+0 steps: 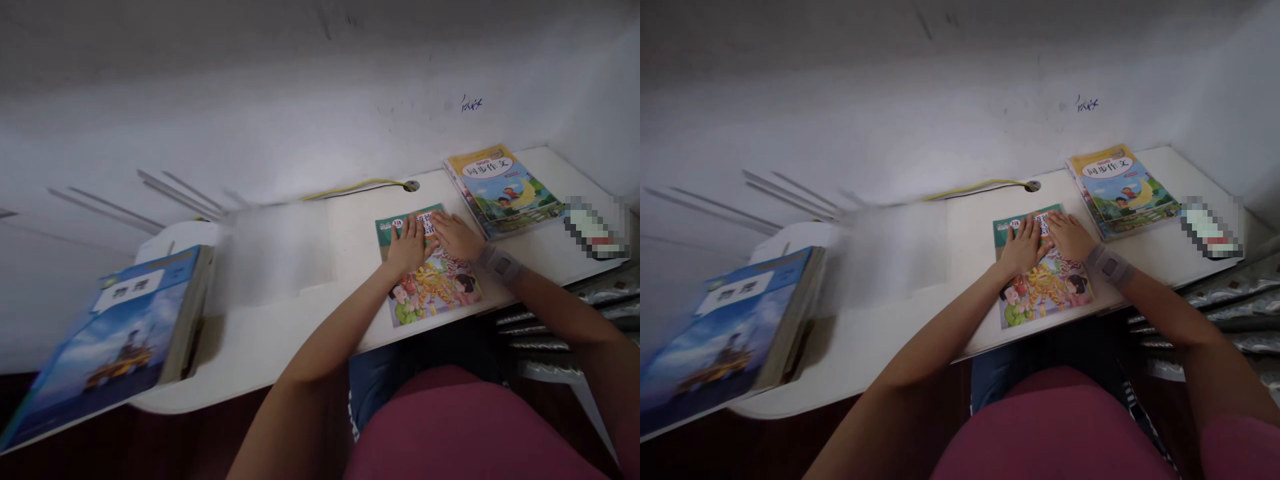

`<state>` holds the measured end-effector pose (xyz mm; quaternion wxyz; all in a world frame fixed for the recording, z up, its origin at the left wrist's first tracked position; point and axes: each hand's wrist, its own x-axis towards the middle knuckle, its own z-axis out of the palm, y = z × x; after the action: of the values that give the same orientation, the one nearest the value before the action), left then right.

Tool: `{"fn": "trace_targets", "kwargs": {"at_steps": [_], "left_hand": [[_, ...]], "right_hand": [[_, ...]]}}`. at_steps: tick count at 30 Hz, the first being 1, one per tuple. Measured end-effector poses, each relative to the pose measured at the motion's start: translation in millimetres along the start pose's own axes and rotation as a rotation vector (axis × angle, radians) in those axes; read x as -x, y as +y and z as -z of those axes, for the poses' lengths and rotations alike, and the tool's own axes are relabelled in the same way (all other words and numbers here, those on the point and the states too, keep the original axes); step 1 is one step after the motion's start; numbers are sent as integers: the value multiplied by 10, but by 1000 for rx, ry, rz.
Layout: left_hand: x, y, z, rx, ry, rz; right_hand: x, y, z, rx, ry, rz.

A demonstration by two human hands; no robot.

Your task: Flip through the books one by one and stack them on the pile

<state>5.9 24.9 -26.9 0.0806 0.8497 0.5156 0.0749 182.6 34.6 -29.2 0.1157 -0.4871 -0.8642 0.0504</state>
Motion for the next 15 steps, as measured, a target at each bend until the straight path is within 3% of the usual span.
{"fn": "trace_targets", "kwargs": {"at_steps": [3, 9, 15], "left_hand": [[-10, -6, -13, -17, 2, 0], [70, 87, -12, -34, 18, -28], [537, 494, -38, -29, -130, -558]], "right_hand": [[-272, 109, -87, 59, -83, -15], [-784, 307, -216, 53, -16, -128], [-799, 326, -235, 69, -20, -123]]}}
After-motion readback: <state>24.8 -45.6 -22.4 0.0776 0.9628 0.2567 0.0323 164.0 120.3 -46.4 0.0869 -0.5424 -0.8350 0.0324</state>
